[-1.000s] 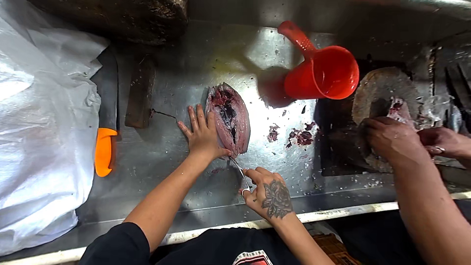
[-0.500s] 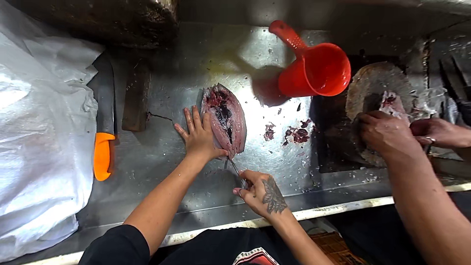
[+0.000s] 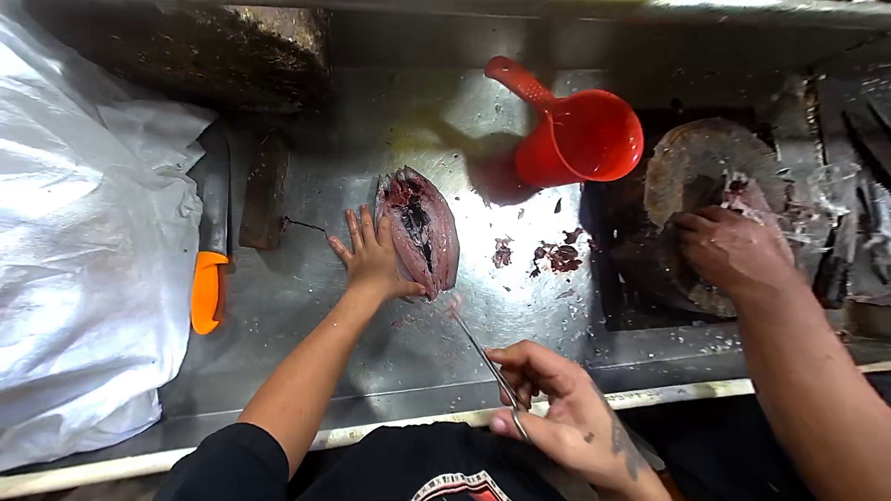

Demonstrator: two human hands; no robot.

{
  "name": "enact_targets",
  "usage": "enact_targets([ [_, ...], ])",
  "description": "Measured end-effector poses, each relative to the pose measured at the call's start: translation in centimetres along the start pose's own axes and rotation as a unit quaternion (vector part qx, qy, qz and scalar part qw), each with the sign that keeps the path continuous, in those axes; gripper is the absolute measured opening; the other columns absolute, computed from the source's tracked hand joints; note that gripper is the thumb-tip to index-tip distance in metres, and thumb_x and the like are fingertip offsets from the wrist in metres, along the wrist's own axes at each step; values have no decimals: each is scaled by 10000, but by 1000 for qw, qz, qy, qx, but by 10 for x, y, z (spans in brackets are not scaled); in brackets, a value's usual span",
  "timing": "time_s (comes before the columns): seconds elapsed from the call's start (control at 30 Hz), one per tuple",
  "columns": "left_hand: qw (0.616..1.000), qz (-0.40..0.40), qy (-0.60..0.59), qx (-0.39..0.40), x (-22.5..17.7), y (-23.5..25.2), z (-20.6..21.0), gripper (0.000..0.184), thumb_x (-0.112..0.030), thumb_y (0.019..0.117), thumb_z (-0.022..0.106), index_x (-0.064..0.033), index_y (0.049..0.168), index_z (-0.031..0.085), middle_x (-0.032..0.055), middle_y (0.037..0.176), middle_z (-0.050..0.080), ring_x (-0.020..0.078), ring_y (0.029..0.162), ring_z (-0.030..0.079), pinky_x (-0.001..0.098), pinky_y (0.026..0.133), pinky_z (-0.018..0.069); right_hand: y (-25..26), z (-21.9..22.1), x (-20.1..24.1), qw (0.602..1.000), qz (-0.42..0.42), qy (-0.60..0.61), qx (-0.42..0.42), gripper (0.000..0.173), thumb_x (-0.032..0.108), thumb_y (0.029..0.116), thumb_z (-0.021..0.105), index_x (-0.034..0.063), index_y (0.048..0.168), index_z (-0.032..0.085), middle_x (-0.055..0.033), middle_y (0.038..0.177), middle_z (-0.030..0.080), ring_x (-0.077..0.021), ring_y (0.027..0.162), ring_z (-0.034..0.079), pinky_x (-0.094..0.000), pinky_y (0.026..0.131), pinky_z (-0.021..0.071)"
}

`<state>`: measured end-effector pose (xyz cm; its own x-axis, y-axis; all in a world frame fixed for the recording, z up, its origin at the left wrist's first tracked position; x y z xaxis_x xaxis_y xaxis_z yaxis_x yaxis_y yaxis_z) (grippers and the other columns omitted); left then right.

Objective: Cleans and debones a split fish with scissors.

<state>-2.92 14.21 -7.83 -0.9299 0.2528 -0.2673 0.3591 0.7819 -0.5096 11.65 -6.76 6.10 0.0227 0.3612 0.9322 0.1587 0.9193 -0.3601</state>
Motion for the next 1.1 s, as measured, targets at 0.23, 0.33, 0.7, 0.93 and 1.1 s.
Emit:
enact_targets([
  [0.23, 990, 41, -122, -58, -6, -32, 1, 1052, -516, 685, 903, -206, 1564, 417, 287, 1682, 116, 491, 1563, 42, 770, 1189, 63, 30, -12, -84, 936, 207, 285, -29, 503, 554, 960, 548, 70, 1083, 615, -60, 769, 684, -161, 623, 668, -313, 572, 585],
  [0.33, 982, 23, -166, -83, -7, -48, 12, 665, -371, 786, 851, -252, 1400, 624, 262, 1665, 217, 461, 1565, 106, 716, 1220, 99, 51, -14, -74, 989, 143, -39, 20, 482, 363, 837, 769, 27, 1168, 672, -29, 823, 704, -116, 669, 658, -295, 624, 576],
  [0.7, 986, -65, -123, -87, 1, -52, 26, 910, -572, 587, 849, -365, 1417, 541, 131, 1718, 117, 345, 1595, -18, 705, 1210, 15, 110, 15, -61, 792, 116, -535, 268, 461, 578, 756, 752, 145, 912, 728, -38, 855, 690, -222, 838, 660, -499, 737, 525],
  [0.93, 986, -86, -127, -66, 5, -48, 31, 956, -599, 560, 868, -404, 1424, 508, 84, 1729, 68, 308, 1596, -68, 696, 1211, -19, 115, 17, -77, 810, 90, -482, 321, 372, 471, 855, 750, 101, 880, 714, -47, 782, 659, -205, 764, 631, -473, 734, 515],
  [1.1, 987, -70, -135, -47, 5, -48, 20, 885, -574, 628, 842, -398, 1429, 508, 116, 1722, 83, 353, 1590, -54, 717, 1196, -4, 118, 17, -76, 816, 65, -484, 310, 363, 464, 822, 762, 108, 858, 699, -28, 748, 629, -180, 714, 602, -438, 689, 506],
])
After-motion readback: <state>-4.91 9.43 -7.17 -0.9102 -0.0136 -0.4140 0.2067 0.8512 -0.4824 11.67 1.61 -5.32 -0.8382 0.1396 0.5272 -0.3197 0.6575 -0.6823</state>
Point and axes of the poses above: each hand's wrist, its own y-axis towards the middle knuckle, its own z-axis out of the palm, x = y × z, the point moved 8 cm from there along y, towards the middle knuckle
